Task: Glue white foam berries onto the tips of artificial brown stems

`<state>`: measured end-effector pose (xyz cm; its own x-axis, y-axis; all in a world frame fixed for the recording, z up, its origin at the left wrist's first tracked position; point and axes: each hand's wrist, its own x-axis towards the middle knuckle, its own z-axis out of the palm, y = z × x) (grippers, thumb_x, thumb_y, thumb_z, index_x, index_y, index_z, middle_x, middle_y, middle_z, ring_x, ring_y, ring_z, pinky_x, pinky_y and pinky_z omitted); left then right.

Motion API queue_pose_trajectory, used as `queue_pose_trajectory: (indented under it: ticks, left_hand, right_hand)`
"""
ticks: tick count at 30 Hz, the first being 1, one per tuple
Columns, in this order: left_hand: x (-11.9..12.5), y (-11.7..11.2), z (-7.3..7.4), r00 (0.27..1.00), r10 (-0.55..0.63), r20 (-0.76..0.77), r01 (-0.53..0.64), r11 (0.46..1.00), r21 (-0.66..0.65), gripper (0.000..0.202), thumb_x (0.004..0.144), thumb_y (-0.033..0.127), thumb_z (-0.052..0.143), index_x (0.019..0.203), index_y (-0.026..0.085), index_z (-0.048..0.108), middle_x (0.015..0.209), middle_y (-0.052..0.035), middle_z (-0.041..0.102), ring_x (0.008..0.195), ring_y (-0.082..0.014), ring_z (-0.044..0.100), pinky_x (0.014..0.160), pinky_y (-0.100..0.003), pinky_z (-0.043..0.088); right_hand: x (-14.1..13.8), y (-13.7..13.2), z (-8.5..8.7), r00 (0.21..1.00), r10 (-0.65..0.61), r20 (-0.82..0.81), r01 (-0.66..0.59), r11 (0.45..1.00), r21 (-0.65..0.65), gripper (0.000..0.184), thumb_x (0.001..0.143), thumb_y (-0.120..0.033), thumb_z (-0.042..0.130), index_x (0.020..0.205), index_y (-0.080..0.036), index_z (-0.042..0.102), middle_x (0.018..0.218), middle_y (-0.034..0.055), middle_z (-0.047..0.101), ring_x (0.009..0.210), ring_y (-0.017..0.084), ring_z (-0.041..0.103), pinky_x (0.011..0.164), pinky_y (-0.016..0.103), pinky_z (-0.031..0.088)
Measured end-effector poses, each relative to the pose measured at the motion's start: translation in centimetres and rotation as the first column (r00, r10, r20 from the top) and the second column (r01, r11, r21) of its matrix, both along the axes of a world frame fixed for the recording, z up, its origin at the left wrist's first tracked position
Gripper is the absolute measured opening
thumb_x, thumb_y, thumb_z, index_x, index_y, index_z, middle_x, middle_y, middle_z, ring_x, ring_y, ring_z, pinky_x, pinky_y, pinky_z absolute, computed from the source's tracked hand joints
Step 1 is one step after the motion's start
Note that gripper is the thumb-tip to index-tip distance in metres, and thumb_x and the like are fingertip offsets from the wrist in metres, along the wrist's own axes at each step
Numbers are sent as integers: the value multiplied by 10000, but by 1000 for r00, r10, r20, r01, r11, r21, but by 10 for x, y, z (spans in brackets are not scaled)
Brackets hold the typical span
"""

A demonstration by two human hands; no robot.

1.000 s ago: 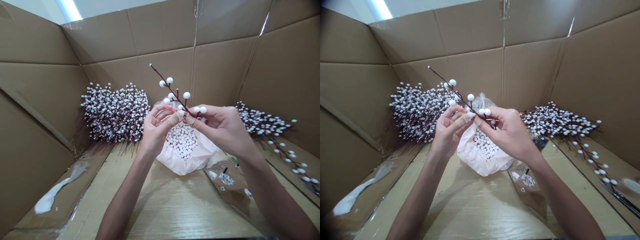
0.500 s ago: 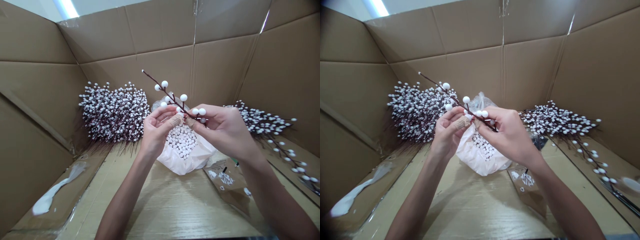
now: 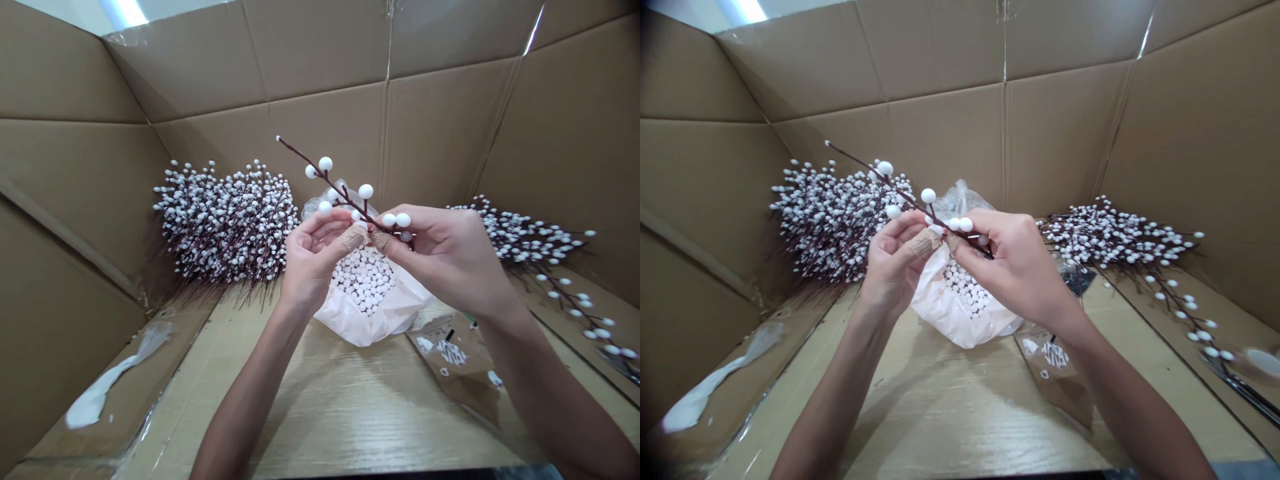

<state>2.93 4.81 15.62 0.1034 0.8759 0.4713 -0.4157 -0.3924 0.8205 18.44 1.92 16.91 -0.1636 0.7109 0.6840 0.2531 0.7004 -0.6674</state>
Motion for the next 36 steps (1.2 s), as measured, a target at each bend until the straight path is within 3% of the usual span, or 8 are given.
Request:
queue_pose_trajectory:
  ticks: [6, 11, 22, 24, 27, 30, 33, 36]
  left_hand:
    - [0, 2, -2, 999, 19, -29, -17, 999, 44, 286, 584, 223, 830, 827, 194, 680, 802, 7, 709, 751, -116, 680, 714, -200, 560]
    - [-3, 3, -2, 996, 34, -77, -29, 998, 60, 305, 621, 238, 805, 896, 186, 681, 841, -20, 714, 792, -144, 686, 722, -236, 575]
    - [-15, -8, 9, 990, 30, -136, -30, 1000, 3, 443, 623, 204, 806, 1006, 182, 585, 884, -20, 650, 790, -132, 647, 734, -275, 551]
    - [-15, -9, 5, 951, -79, -299, 63, 996, -63, 474, 595, 207, 825, 994, 173, 571, 919, -36, 640, 814, -144, 634, 732, -290, 543]
    - [-8, -12, -7, 754, -321, -574, 261, 947, -186, 532, 564, 225, 841, 1030, 160, 591, 945, -63, 655, 820, -161, 625, 754, -320, 524]
    - [4, -17, -17, 651, -350, -674, 311, 933, -184, 397, 635, 275, 796, 976, 148, 638, 811, -37, 665, 740, -139, 610, 733, -290, 491]
    - [12, -22, -22, 654, -296, -696, 261, 952, -159, 192, 706, 271, 733, 816, 126, 671, 674, -13, 630, 630, -109, 571, 625, -236, 447]
    - [14, -23, -22, 698, -262, -667, 199, 965, -170, 140, 691, 213, 724, 781, 123, 667, 649, -8, 623, 606, -109, 573, 595, -222, 449]
  right_hand:
    - [0, 3, -2, 1000, 2, -24, -2, 1000, 0, 149, 793, -290, 676, 705, -170, 685, 706, 20, 628, 678, 137, 552, 588, 258, 445]
    - [0, 9, -4, 981, 131, -143, -142, 988, -68, 87, 755, -257, 718, 813, -195, 733, 749, 6, 659, 705, 127, 585, 618, 241, 484]
    - [-4, 13, -4, 779, 207, -592, -414, 878, -238, 110, 695, -214, 774, 796, -178, 746, 857, 31, 740, 823, 130, 689, 817, 249, 560]
    - [-4, 14, -2, 734, 181, -654, -432, 868, -244, 102, 689, -202, 775, 779, -167, 742, 865, 44, 743, 832, 134, 693, 821, 243, 560]
    - [-5, 14, 0, 649, 156, -745, -443, 873, -203, 69, 675, -185, 778, 701, -163, 718, 846, 35, 742, 845, 131, 694, 872, 251, 549]
    - [-6, 15, 0, 598, 150, -787, -430, 889, -157, 79, 681, -178, 770, 683, -144, 699, 839, 43, 735, 874, 145, 691, 921, 275, 535]
    - [-7, 18, -1, 592, 133, -795, -408, 900, -152, 73, 708, -171, 748, 730, -131, 691, 853, 53, 727, 900, 155, 686, 931, 286, 530]
    - [-3, 18, 0, 641, 114, -759, -390, 900, -193, 123, 731, -198, 733, 822, -133, 683, 897, 53, 714, 914, 154, 676, 954, 307, 513]
